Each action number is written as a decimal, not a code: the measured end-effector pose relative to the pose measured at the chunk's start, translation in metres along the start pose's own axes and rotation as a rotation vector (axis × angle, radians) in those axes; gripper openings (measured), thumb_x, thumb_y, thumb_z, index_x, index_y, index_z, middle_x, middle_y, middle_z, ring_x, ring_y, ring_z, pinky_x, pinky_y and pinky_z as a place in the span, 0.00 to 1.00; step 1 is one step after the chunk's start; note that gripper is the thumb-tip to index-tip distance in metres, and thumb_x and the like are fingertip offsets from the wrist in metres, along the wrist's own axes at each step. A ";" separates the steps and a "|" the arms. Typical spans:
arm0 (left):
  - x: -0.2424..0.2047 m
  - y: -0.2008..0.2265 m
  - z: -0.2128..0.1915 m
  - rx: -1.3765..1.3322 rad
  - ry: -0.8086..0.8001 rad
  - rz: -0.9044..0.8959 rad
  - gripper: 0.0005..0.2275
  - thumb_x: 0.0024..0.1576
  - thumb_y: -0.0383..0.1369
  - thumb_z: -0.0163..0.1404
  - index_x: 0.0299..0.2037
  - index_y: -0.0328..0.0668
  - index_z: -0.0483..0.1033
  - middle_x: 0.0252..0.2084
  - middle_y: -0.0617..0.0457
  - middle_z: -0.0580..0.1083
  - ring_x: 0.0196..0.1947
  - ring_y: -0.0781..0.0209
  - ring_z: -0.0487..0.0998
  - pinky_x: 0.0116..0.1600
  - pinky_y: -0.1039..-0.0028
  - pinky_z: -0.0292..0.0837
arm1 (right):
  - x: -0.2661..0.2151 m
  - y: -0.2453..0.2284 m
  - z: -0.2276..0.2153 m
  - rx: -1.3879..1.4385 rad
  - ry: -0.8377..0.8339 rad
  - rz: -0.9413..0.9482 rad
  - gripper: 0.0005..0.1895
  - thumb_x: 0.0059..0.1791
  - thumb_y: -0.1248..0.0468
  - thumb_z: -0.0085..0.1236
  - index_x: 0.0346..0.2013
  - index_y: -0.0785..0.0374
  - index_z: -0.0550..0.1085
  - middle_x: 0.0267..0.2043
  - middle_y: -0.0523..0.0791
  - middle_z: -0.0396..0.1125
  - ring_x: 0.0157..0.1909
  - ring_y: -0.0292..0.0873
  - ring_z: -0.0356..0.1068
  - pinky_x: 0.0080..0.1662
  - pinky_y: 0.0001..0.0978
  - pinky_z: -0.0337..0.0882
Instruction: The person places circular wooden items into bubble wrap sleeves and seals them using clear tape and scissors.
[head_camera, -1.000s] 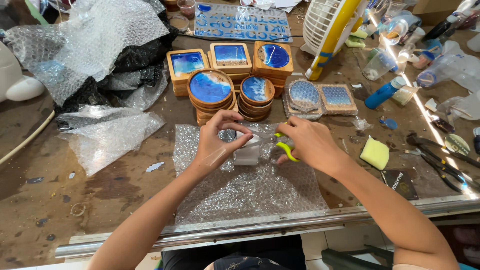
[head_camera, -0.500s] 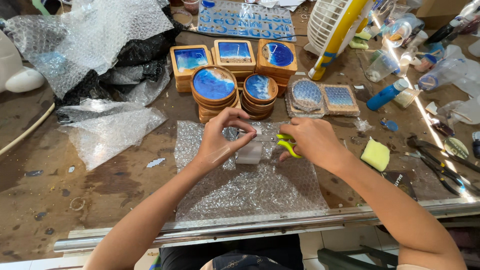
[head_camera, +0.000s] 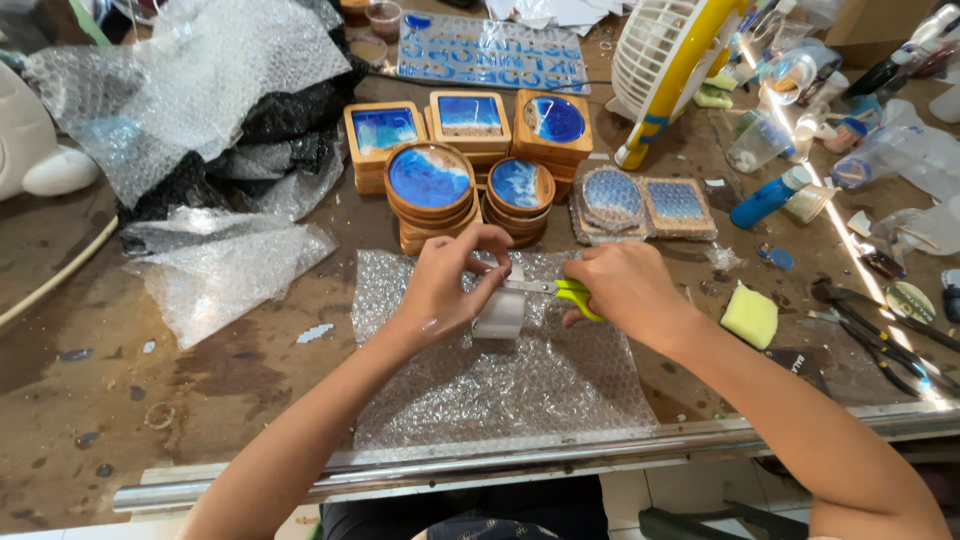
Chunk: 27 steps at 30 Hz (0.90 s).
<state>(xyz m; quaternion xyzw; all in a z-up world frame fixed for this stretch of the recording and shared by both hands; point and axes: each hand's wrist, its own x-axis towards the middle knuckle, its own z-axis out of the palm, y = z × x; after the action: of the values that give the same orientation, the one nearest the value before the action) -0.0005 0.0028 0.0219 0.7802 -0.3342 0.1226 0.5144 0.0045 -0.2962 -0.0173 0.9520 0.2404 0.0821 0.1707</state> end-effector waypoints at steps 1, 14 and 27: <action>-0.003 -0.010 0.007 0.005 0.001 0.012 0.15 0.54 0.27 0.57 0.50 0.51 0.73 0.34 0.61 0.80 0.35 0.56 0.85 0.55 0.62 0.76 | 0.000 -0.007 -0.016 -0.005 0.010 0.006 0.20 0.34 0.41 0.67 0.37 0.37 0.76 0.25 0.35 0.67 0.35 0.40 0.72 0.40 0.34 0.72; -0.003 -0.034 0.024 0.272 0.127 0.149 0.09 0.62 0.27 0.47 0.46 0.56 0.73 0.40 0.65 0.73 0.39 0.65 0.82 0.46 0.69 0.75 | 0.001 -0.042 -0.004 -0.018 0.199 0.068 0.44 0.20 0.26 0.66 0.41 0.43 0.71 0.33 0.41 0.62 0.41 0.48 0.66 0.39 0.36 0.69; -0.005 -0.045 0.022 -0.197 0.036 -0.075 0.11 0.64 0.20 0.36 0.53 0.42 0.66 0.44 0.49 0.65 0.36 0.48 0.86 0.44 0.60 0.81 | 0.012 -0.054 0.005 1.117 0.305 0.330 0.25 0.46 0.45 0.67 0.43 0.55 0.67 0.38 0.47 0.65 0.40 0.52 0.71 0.43 0.42 0.72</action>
<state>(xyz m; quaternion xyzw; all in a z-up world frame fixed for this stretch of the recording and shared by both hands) 0.0212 -0.0038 -0.0233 0.7356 -0.3059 0.0836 0.5986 -0.0074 -0.2473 -0.0404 0.8999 0.1179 0.1047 -0.4066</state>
